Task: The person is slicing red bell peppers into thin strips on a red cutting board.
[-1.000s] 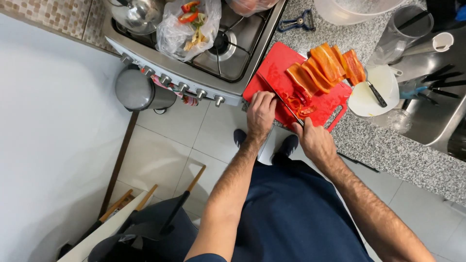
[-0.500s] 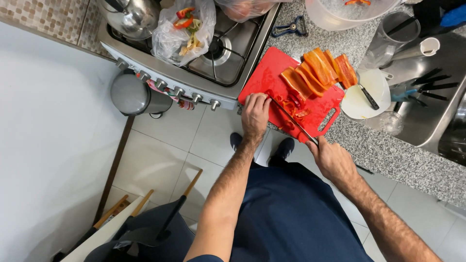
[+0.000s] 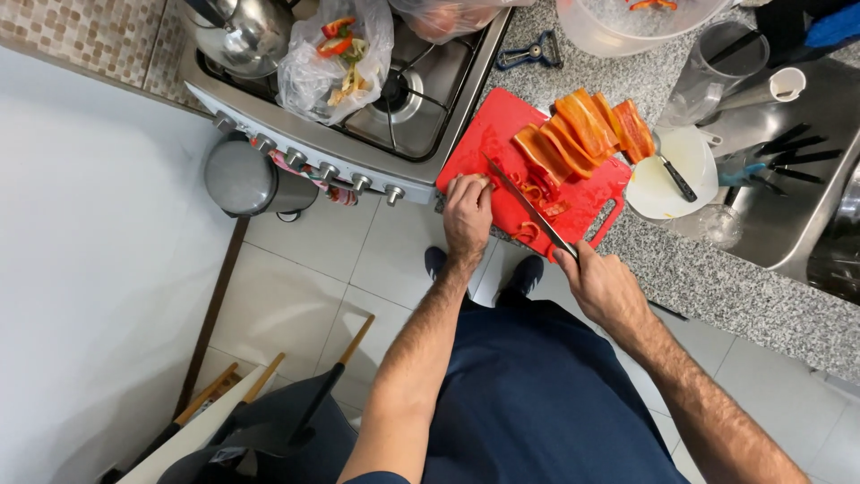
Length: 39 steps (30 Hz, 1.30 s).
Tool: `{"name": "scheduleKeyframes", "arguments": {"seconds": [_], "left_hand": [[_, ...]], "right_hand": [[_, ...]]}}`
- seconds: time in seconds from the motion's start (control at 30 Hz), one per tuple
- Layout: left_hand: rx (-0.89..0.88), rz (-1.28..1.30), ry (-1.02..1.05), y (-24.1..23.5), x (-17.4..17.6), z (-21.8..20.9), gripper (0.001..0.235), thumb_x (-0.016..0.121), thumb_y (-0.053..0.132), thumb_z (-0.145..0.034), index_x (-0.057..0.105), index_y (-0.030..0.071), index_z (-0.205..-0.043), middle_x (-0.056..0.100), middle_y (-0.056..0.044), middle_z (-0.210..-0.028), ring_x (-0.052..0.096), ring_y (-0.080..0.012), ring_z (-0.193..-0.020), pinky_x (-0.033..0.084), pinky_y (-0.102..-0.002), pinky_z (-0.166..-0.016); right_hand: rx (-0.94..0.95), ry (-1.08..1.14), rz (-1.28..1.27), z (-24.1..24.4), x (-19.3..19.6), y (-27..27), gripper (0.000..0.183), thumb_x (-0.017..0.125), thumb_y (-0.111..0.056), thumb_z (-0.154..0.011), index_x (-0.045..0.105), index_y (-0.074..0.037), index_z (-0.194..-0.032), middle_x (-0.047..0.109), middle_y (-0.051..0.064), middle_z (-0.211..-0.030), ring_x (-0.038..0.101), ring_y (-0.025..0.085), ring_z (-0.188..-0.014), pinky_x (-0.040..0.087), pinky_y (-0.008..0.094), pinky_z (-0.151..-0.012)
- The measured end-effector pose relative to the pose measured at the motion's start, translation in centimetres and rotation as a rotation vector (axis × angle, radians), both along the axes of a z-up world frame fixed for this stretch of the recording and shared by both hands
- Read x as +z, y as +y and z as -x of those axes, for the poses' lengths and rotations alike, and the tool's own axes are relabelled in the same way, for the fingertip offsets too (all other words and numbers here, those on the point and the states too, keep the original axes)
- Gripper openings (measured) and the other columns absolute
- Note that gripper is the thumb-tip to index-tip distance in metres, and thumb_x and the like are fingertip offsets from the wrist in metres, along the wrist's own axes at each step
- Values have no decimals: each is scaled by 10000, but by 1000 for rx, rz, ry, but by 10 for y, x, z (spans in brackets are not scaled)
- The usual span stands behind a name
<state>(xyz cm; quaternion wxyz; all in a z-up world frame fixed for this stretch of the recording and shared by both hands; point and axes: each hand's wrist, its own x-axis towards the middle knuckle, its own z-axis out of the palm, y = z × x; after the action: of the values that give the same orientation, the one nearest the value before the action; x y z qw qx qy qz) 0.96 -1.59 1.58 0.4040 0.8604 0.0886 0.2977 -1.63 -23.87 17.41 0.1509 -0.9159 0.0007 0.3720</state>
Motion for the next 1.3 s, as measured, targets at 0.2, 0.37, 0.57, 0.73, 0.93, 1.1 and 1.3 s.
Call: {"name": "scheduleKeyframes", "arguments": {"seconds": [0.2,0.37,0.57,0.73,0.93,1.1,1.3], "left_hand": [[21,34,6,1,-1,-1,116,824,46,-1009,763,19,-915,711,-54,-930,755,-273,-996,602,-442,-1126],[31,41,19,1,7,0,121,815,23,-992,754,12,-888,700,-53,-891,748,-262,-998,609,-429,-1118],[35,43,32,1,6,-1,91,804,15,-978,768,28,-896,699,-36,-887,742,-239,-984,608,-423,-1114],[39,42,20,1,-6,-3,62,809,19,-954,779,46,-908,699,-30,-901,749,-244,-983,603,-421,-1121],[40,7,7,0,2,-6,55,799,6,-960,783,39,-919,698,-40,-901,750,-260,-967,609,-428,-1099],[68,-1,28,0,14,-4,92,808,46,-1003,775,50,-916,683,-22,-881,748,-240,-944,618,-380,-1048],[71,-47,45,1,6,-13,96,809,29,-966,736,82,-935,661,-14,-906,727,-243,-984,627,-391,-956]], "right_hand": [[71,-11,28,-1,-5,9,581,407,-636,-1159,671,-125,-1240,780,390,-1057,765,600,-1130,603,655,-999],[106,-31,61,-2,-7,8,584,388,-626,-1174,657,-117,-1273,776,384,-1072,769,599,-1129,607,657,-997],[154,-72,106,-3,-15,9,585,379,-635,-1181,628,-110,-1247,768,365,-1049,782,596,-1094,614,662,-983],[163,-84,122,-14,-47,20,594,362,-649,-1177,614,-113,-1225,770,351,-1049,788,587,-1089,616,661,-972],[148,-105,44,-18,-70,21,613,348,-656,-1181,603,-103,-1248,770,362,-1074,773,596,-1118,601,678,-994],[145,-32,117,2,-32,-8,630,356,-666,-1166,635,-104,-1219,787,352,-1028,791,600,-1066,623,670,-942],[147,38,200,16,13,-38,657,313,-664,-1156,665,-126,-1293,819,334,-1052,804,575,-1111,628,650,-986]]}}
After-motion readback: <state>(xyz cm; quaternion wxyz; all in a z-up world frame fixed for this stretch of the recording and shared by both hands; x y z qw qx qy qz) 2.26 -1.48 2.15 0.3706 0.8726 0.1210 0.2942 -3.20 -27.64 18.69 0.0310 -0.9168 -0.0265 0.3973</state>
